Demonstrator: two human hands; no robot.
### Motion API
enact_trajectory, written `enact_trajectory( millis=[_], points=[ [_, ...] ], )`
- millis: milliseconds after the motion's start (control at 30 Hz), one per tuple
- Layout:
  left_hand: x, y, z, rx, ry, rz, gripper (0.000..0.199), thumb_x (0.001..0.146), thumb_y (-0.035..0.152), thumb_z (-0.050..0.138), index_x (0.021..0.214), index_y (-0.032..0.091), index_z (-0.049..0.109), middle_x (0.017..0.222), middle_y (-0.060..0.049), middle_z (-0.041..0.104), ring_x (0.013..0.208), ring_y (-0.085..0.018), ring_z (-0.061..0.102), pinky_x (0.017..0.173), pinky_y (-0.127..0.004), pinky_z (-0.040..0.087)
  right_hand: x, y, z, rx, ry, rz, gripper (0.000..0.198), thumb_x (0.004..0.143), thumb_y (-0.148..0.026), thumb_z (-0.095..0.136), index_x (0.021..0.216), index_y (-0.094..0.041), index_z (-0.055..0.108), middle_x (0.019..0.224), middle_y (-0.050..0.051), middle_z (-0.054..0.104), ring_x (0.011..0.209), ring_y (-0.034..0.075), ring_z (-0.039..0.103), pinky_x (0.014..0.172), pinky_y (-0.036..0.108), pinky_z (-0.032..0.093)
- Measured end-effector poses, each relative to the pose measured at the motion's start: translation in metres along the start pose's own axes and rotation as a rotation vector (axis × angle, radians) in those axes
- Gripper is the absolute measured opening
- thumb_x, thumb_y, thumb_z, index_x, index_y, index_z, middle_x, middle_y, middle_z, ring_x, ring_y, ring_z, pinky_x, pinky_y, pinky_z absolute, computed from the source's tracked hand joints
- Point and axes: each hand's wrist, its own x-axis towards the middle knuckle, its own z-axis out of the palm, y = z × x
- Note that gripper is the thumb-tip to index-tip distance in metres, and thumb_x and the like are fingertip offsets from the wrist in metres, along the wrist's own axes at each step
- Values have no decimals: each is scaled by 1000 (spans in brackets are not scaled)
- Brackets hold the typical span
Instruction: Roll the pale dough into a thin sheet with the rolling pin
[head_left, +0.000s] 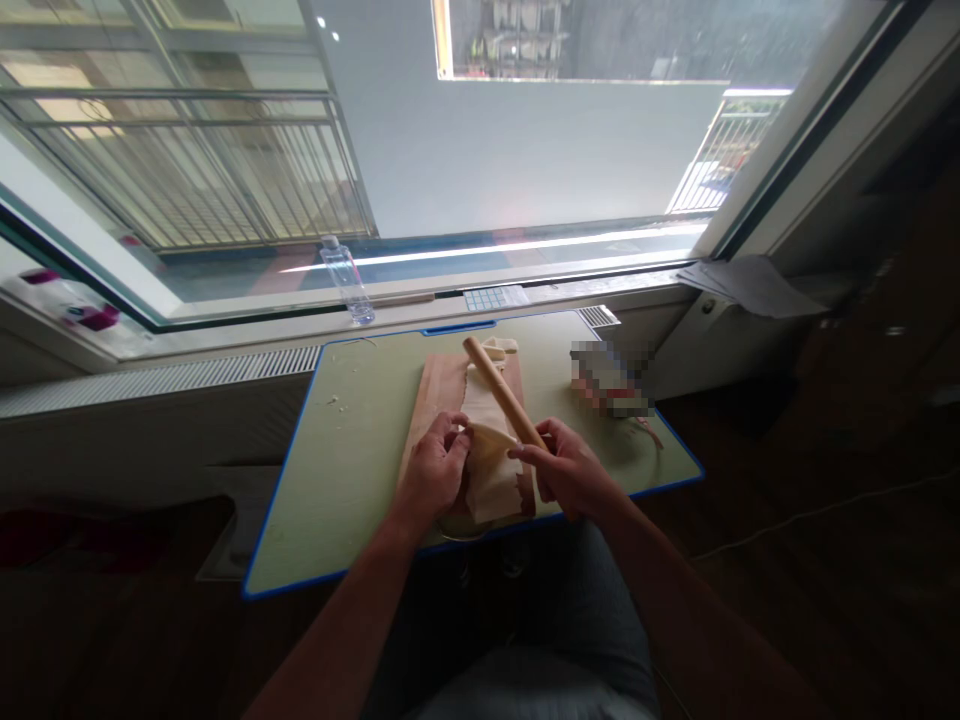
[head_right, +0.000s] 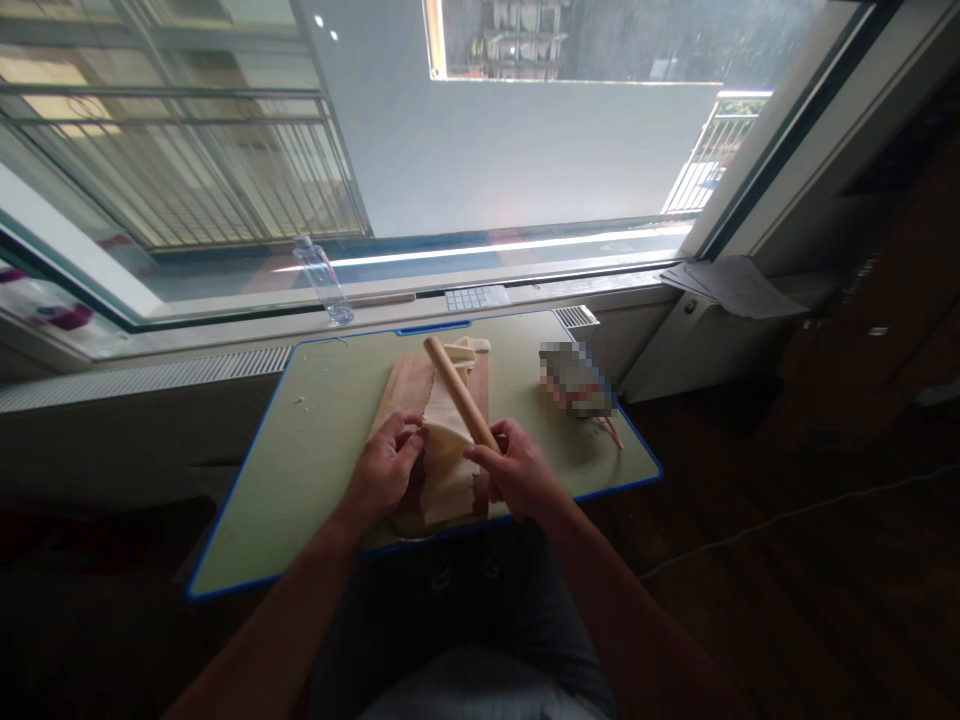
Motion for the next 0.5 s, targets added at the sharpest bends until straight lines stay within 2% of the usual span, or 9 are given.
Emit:
enact_trajectory(
  millis=[67,133,267,367,500],
  points=[
    [2,2,3,-97,-24,-30,25,87,41,71,104,24,64,79,2,73,67,-15,65,61,-24,50,14,-6,-11,-58,56,3,45,79,-49,83,94,-26,47,63,-9,65,32,11,50,29,21,33],
    [4,6,4,-219,-71,-92,32,81,44,76,99,23,61,75,2,71,60,-14,63,56,-24,49,31,-15,-17,-95,83,54,38,86,-44,78,94,-26,46,69,-5,71,32,12,53,28,22,35],
    [4,11,-1,-362,-124,-200,42,73,47,82,97,22,58,67,4,69,53,-13,62,55,-25,52,57,-30,-10,-115,20,130,27,96,-32,72,95,-25,46,85,4,80,33,11,54,29,23,38],
    [4,11,-12,-382,-108,-243,43,69,43,83,96,21,57,66,3,70,56,-13,65,59,-25,56,67,-32,2,-144,-20,127,25,97,-29,71,96,-24,47,82,3,79,34,11,53,31,24,40],
    [6,12,-29,-269,-119,-309,39,69,37,77,98,21,58,62,2,70,53,-16,67,56,-26,56,78,-28,13,-338,95,60,29,92,-34,76,99,-25,49,79,-1,74,40,12,56,37,24,42]
  ],
)
